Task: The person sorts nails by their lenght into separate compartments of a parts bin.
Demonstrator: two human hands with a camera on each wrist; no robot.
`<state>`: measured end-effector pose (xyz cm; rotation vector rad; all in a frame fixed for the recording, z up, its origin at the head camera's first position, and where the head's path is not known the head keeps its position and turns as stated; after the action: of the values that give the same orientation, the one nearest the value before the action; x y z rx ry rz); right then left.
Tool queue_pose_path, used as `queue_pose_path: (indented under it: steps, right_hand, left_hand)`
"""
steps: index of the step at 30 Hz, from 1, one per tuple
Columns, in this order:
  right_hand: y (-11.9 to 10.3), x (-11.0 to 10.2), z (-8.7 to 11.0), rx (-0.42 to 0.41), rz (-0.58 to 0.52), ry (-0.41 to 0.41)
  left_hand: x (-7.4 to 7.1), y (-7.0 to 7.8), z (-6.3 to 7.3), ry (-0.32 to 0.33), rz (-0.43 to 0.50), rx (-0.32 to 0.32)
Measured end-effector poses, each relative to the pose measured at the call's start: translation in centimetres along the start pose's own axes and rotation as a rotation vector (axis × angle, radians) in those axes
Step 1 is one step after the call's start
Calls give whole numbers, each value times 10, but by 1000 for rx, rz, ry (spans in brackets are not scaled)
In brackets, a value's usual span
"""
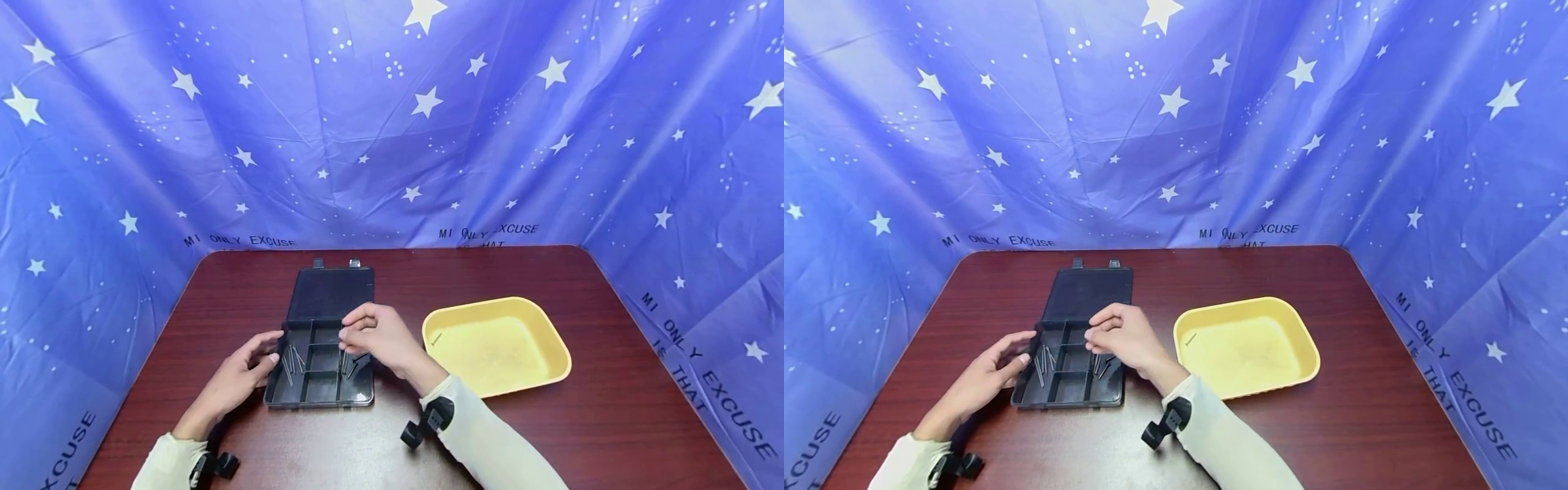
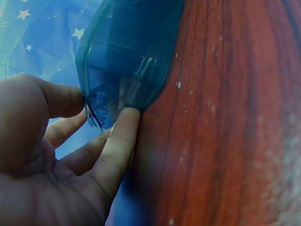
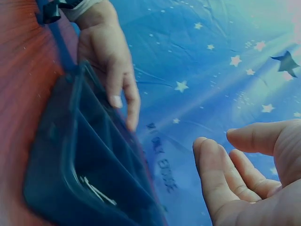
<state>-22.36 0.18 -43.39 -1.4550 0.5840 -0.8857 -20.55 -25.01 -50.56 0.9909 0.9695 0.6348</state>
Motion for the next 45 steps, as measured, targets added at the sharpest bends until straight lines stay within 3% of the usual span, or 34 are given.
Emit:
queue_pose_path:
  steps: [11, 21, 28, 32, 42, 45]
  right_hand:
    - [-22, -77, 50, 7, 181, 142]
    - [-1, -137, 84, 104, 341, 187]
    - [28, -147, 86, 176, 379, 164]
    - [34, -147, 86, 200, 512, 163]
    - [32, -150, 89, 251, 808, 260]
    - [34, -150, 89, 269, 852, 259]
  left_hand:
    - [-1, -4, 0, 6, -14, -18]
    - [-1, 0, -1, -1, -18, 6]
    - [0, -1, 0, -2, -19, -18]
    - [1, -1, 1, 0, -12, -15]
    - [0, -2, 0, 6, -27, -26]
    - [0, -3, 0, 4, -30, -31]
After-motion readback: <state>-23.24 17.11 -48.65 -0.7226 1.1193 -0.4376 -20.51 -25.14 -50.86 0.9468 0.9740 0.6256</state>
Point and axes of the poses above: each hand's wrist, its own z-axis away from the middle knuckle, its own x-axis out of the palm, y = z × x, the point moved 10 cm from there along -z, towards the middle knuckle, and after that the axes turned 13 degrees about -y, right-handed, at the moved point
